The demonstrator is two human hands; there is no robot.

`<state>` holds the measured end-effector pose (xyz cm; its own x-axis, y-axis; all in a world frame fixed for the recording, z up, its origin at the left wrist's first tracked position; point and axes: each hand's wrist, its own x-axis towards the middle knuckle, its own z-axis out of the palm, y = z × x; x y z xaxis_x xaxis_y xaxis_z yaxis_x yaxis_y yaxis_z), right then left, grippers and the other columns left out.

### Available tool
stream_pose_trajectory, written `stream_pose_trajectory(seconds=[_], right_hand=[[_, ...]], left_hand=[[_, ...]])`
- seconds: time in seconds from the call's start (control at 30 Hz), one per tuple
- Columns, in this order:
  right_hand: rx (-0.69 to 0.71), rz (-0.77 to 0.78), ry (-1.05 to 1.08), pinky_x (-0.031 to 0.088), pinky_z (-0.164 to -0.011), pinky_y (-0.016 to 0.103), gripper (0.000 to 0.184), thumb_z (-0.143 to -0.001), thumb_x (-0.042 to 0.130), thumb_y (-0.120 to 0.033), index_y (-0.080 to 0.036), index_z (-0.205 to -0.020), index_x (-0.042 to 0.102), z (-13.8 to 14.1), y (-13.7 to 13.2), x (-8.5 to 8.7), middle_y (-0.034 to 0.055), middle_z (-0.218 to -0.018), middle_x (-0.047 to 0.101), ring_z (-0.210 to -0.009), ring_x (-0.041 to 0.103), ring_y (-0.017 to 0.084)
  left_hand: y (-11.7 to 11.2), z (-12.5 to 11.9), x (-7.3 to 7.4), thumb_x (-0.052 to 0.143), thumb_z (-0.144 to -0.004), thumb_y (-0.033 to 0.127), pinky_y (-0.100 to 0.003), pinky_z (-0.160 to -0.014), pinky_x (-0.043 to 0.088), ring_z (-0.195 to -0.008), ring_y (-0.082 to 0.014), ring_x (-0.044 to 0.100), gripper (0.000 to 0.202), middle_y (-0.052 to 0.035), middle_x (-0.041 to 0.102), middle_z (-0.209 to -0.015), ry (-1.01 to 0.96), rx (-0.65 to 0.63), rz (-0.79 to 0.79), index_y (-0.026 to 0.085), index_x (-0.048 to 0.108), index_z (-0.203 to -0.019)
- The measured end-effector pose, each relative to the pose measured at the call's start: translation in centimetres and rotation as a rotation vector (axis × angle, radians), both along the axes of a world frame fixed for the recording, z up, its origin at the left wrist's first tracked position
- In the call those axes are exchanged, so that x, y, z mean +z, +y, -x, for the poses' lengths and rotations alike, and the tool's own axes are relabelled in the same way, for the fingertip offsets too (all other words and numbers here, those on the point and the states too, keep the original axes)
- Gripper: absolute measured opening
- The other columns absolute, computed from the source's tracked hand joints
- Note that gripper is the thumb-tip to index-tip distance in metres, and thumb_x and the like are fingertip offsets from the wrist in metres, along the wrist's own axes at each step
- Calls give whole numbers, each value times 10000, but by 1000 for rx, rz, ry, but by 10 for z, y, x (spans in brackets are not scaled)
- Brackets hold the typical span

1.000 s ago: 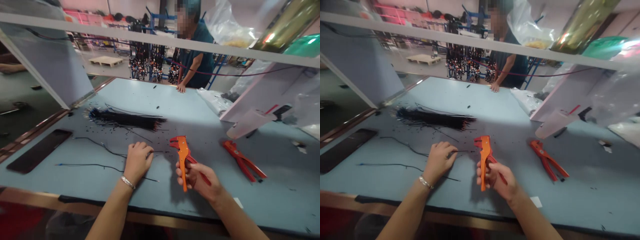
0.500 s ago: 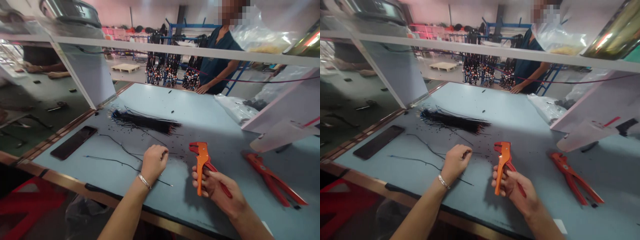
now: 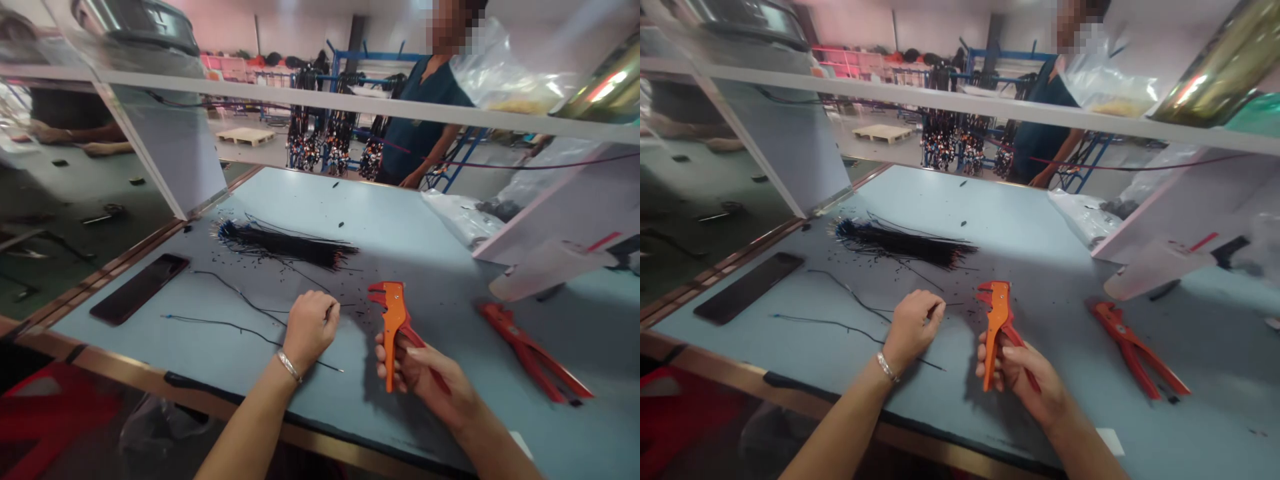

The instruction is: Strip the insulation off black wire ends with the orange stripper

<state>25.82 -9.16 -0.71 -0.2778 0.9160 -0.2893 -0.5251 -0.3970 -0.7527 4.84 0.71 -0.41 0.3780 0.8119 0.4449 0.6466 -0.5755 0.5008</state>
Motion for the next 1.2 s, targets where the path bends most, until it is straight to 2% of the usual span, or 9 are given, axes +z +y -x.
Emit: stream_pose_trajectory(seconds=[0.2, 0.47, 0.63, 0.9, 1.03, 1.2], right_hand=[[7, -35, 14, 410, -523, 222, 349, -748, 683, -332, -151, -1047, 681, 3, 0, 0, 107, -937, 674, -787, 677, 219], [33, -69, 1, 417, -526, 220, 306, -773, 649, -301, -146, -1037, 657, 6, 2, -2, 111, -923, 677, -776, 683, 213], [38, -107, -17, 405, -509, 209, 318, -761, 648, -303, -124, -1023, 659, 11, 3, -1, 110, -901, 675, -736, 690, 202], [15, -161, 5, 387, -511, 206, 347, -751, 632, -306, -109, -1035, 654, 12, 8, -5, 118, -891, 682, -742, 698, 208], [-122, -228, -3, 395, -532, 218, 313, -746, 630, -291, -128, -1011, 659, 4, 15, 2, 103, -889, 680, -747, 683, 202], [-495, -255, 7, 445, -578, 267, 265, -752, 599, -253, -151, -989, 661, -19, 18, 17, 85, -892, 673, -780, 659, 215]], left_hand=[[0, 1, -1, 488, -899, 204, -297, -671, 361, -686, -163, 496, 185, -12, 618, -692, -26, -22, -55, 196, 587, -743], [1, 1, -2, 475, -903, 199, -273, -670, 415, -708, -156, 543, 181, -21, 636, -729, -120, -37, -13, 198, 622, -797], [4, 3, -5, 466, -926, 246, -264, -730, 460, -775, -149, 620, 199, -30, 703, -839, -160, -59, 4, 206, 652, -868], [12, 10, -13, 481, -923, 286, -252, -715, 479, -777, -150, 663, 200, -22, 730, -872, -97, -39, -64, 212, 666, -904], [17, 10, -15, 478, -920, 304, -248, -716, 479, -783, -155, 672, 213, -24, 735, -880, -66, -15, -139, 212, 669, -903], [22, 11, -14, 482, -895, 307, -242, -701, 469, -778, -168, 680, 217, -23, 743, -859, -24, 12, -156, 219, 679, -876]])
